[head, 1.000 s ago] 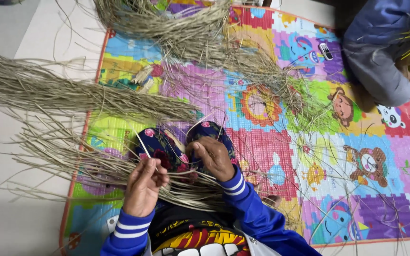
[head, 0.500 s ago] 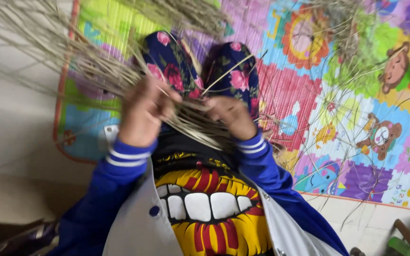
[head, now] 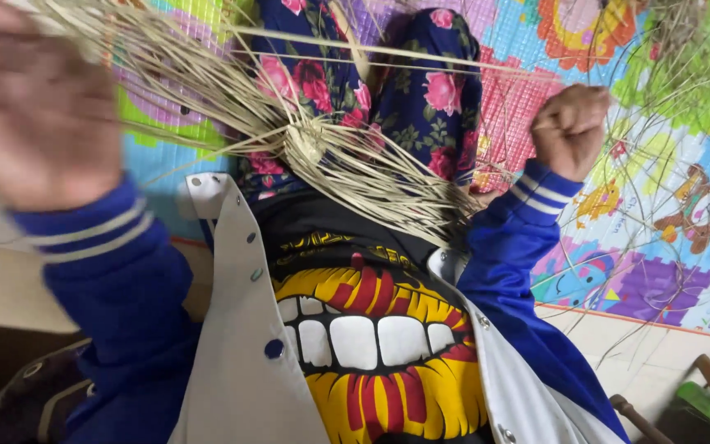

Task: Weaving and braiding dried straw fibers together by hand to create a bundle or craft item.

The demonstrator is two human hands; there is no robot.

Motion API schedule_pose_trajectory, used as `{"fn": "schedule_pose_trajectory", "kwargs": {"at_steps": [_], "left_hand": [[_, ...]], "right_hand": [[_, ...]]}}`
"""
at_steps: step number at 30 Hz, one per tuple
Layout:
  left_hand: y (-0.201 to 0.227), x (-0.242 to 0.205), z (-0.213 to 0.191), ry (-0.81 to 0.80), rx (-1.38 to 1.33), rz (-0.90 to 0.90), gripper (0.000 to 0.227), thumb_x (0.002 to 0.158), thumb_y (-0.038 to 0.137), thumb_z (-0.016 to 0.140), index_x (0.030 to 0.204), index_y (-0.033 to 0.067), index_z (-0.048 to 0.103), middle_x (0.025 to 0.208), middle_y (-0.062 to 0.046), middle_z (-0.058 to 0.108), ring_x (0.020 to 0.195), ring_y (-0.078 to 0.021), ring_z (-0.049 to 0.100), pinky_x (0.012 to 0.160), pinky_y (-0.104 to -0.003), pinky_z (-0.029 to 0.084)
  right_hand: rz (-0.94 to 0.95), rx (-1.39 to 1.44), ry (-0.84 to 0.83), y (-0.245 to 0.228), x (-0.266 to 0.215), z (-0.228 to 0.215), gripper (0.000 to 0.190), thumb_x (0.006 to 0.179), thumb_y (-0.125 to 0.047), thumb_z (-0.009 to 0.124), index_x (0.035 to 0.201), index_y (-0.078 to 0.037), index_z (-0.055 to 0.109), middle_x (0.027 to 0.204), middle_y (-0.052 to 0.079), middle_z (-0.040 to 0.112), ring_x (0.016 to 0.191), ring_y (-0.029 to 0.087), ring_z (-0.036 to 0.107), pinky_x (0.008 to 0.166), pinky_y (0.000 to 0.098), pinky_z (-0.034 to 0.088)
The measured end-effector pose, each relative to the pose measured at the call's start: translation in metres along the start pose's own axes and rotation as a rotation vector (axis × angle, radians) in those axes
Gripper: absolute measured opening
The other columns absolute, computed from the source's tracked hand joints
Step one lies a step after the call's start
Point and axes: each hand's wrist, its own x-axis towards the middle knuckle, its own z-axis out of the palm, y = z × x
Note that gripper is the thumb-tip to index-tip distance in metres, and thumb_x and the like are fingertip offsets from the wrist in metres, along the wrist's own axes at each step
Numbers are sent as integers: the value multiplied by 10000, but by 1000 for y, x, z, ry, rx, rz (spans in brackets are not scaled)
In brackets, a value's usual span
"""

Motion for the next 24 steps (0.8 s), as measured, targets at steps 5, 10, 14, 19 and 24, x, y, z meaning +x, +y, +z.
{"fn": "schedule_pose_trajectory", "kwargs": {"at_steps": [5,10,14,19,24], "left_hand": [[-89,18,84,-131,1023,-32,290,1057,378,610,1099,94,653,849,-30,693,702,-92,646,662,-198,536],[-127,15,134,-717,1728,230,137,928,3,689,1065,-2,685,1036,-128,619,852,-276,569,773,-388,469],[-120,7,69,-755,2031,486,133,1029,169,648,1120,94,710,1152,-94,646,1061,-282,665,937,-370,573],[-111,10,77,-772,1999,445,70,1004,97,717,1058,53,714,1011,-86,631,956,-301,673,852,-383,583],[-109,8,84,-745,2000,402,91,979,42,735,1068,48,716,974,-75,617,918,-294,656,833,-395,583]], "right_hand": [[-22,-102,-426,63,-9,54,961,928,-521,812,1648,60,549,1501,268,714,1314,303,748,1067,275,658],[-564,-1663,-556,251,-62,119,171,1025,-9,580,1185,-15,639,1220,144,619,1053,246,637,947,351,565],[-857,-2171,-702,276,-59,71,178,976,-121,697,1134,-50,733,1138,148,686,1056,345,707,927,453,607],[-808,-2122,-658,282,-66,70,200,971,-165,717,1132,-47,704,996,134,665,895,344,696,769,439,583],[-570,-1986,-643,274,-68,72,202,957,-151,736,1119,-41,686,962,149,658,884,366,690,776,447,581]]}}
